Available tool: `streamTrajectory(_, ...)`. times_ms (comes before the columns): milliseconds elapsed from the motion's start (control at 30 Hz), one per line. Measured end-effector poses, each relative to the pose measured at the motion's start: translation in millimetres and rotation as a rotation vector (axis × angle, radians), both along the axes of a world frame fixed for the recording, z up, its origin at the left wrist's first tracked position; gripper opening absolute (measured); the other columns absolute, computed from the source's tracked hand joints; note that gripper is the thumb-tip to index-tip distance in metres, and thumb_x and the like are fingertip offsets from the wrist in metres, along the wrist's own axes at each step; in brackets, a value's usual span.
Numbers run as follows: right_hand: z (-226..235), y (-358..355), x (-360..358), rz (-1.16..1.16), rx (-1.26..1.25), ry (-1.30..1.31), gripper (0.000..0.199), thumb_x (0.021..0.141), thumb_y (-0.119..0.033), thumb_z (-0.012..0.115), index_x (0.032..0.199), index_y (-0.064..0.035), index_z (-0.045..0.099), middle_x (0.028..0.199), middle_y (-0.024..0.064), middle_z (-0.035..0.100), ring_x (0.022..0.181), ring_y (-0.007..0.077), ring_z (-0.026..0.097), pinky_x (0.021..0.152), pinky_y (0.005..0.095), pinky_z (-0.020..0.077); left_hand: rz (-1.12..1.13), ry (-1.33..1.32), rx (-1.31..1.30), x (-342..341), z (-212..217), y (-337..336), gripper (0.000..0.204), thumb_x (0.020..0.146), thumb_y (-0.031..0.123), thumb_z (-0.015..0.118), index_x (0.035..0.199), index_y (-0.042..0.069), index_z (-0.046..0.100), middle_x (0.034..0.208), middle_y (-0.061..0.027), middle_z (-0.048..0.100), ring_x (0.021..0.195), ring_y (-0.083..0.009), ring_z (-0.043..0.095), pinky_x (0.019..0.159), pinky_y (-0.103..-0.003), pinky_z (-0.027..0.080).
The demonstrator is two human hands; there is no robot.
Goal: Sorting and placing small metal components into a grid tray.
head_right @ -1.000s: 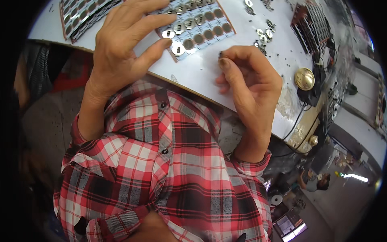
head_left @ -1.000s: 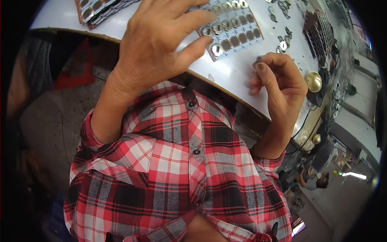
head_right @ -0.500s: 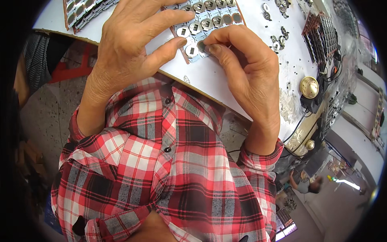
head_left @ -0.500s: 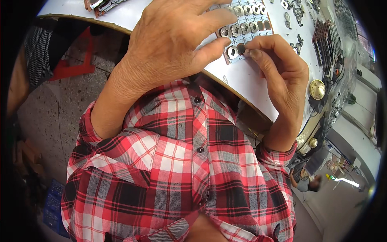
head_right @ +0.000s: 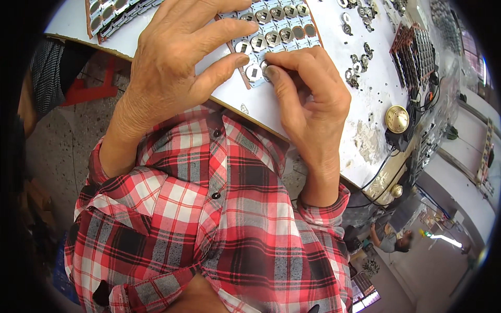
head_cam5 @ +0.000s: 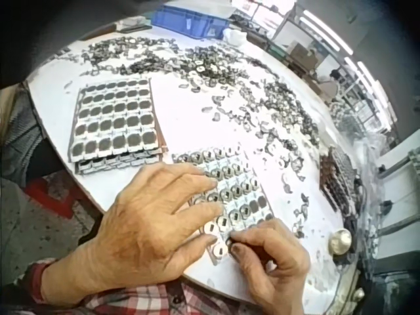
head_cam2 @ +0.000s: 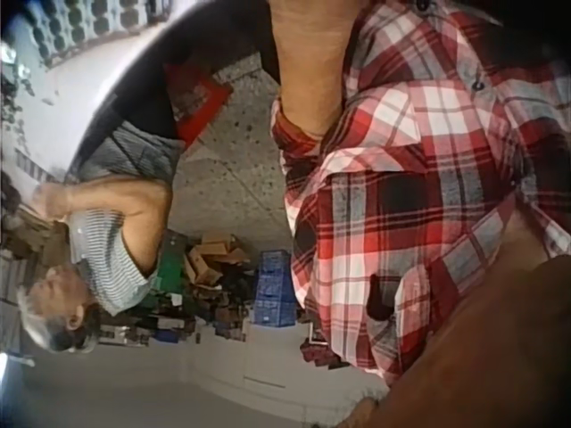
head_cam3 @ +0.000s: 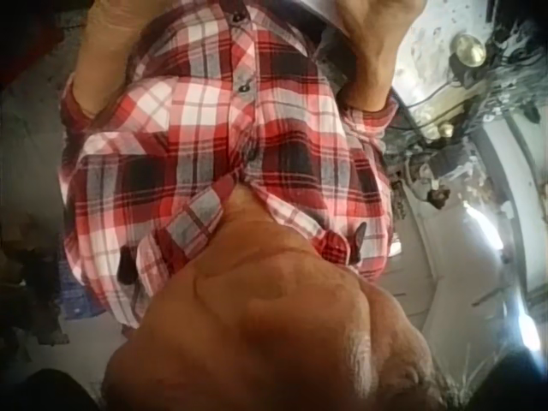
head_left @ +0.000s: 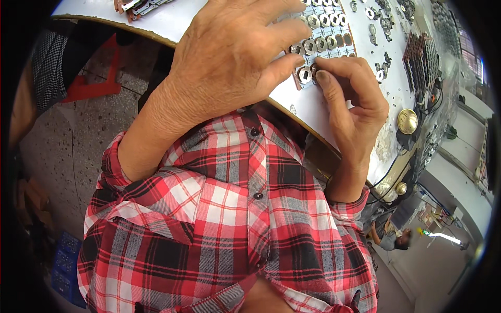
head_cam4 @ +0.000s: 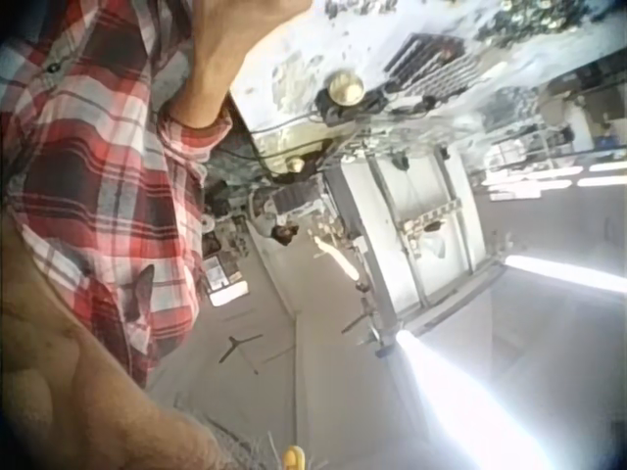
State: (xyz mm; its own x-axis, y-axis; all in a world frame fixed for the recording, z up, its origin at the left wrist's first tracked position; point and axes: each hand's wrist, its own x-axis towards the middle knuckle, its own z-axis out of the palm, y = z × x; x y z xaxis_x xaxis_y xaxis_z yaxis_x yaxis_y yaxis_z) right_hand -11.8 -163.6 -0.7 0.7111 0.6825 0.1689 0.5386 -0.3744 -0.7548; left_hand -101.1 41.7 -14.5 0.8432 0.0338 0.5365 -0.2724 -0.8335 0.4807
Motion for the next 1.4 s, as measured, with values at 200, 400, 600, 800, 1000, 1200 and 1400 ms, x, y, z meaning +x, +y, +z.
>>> streamTrajectory(200, -1, -1, -1, -0.033, 0.011, 0.03, 0.013, 0.092, 0.007, 0.067, 0.102, 0.0027, 0.073, 0.092, 0.0007, 0.064, 0.076, 0.0045, 0.058, 0.066, 0.0188, 0.0429, 0.013, 0.006, -0.005, 2, 4, -2, 0.033, 0.076, 0.012, 0.079, 0.107, 0.001, 0.072, 0.115, -0.0173, 0.066, 0.114, -0.0352, 0.062, 0.098, -0.046, 0.047)
streamTrajectory(400, 2, 2, 4, 0.062, -0.026, -0.02, 0.011, 0.085, 0.008, 0.067, 0.095, 0.0028, 0.07, 0.082, -0.0014, 0.059, 0.068, 0.003, 0.052, 0.06, 0.0194, 0.0383, 0.001, 0.061, 0.063, 5, 5, -2, 0.034, 0.075, 0.013, 0.081, 0.106, 0.002, 0.073, 0.116, -0.0166, 0.067, 0.114, -0.0339, 0.062, 0.095, -0.045, 0.047)
streamTrajectory(600, 2, 7, -7, -0.007, -0.032, -0.113, 0.012, 0.083, 0.007, 0.066, 0.094, 0.0015, 0.069, 0.079, -0.002, 0.058, 0.063, 0.003, 0.05, 0.056, 0.0204, 0.0377, 0.018, 0.051, 0.069, 4, 6, -2, 0.033, 0.075, 0.014, 0.082, 0.105, 0.002, 0.073, 0.116, -0.0163, 0.067, 0.114, -0.0334, 0.063, 0.095, -0.045, 0.047)
streamTrajectory(800, -2, 6, -12, -0.073, -0.008, -0.096, 0.008, 0.086, 0.007, 0.069, 0.093, 0.0017, 0.069, 0.081, -0.0011, 0.06, 0.068, 0.0035, 0.055, 0.059, 0.0196, 0.0399, 0.004, 0.017, -0.008, 4, 2, -2, 0.034, 0.076, 0.014, 0.081, 0.106, 0.002, 0.073, 0.116, -0.016, 0.067, 0.114, -0.0332, 0.062, 0.096, -0.045, 0.047)
streamTrajectory(1000, 2, -1, -13, -0.145, -0.01, 0.086, 0.014, 0.092, 0.002, 0.072, 0.106, 0.002, 0.073, 0.09, -0.0009, 0.07, 0.075, 0.0032, 0.06, 0.065, 0.0179, 0.0438, -0.002, 0.187, 0.019, 9, 17, -6, 0.034, 0.076, 0.015, 0.081, 0.106, 0.001, 0.073, 0.115, -0.0161, 0.067, 0.114, -0.0334, 0.062, 0.098, -0.045, 0.046)
streamTrajectory(1200, 0, -2, -5, -0.125, -0.02, 0.106, 0.012, 0.092, 0.002, 0.072, 0.104, 0.0019, 0.073, 0.087, -0.0004, 0.07, 0.074, 0.0037, 0.061, 0.065, 0.0183, 0.0445, 0.014, -0.26, 0.081, 25, 0, -5, 0.035, 0.075, 0.015, 0.081, 0.106, 0.001, 0.072, 0.115, -0.0163, 0.067, 0.114, -0.0337, 0.063, 0.098, -0.045, 0.046)
streamTrajectory(1400, 5, 2, 0, -0.082, -0.029, 0.102, 0.009, 0.085, 0.004, 0.072, 0.093, -0.0005, 0.071, 0.077, -0.0039, 0.064, 0.064, 0.0001, 0.052, 0.056, 0.0173, 0.0388, 0.0, -0.448, 0.033, 19, -19, 1, 0.034, 0.075, 0.013, 0.081, 0.105, 0.001, 0.072, 0.115, -0.0169, 0.067, 0.114, -0.0338, 0.062, 0.097, -0.045, 0.047)
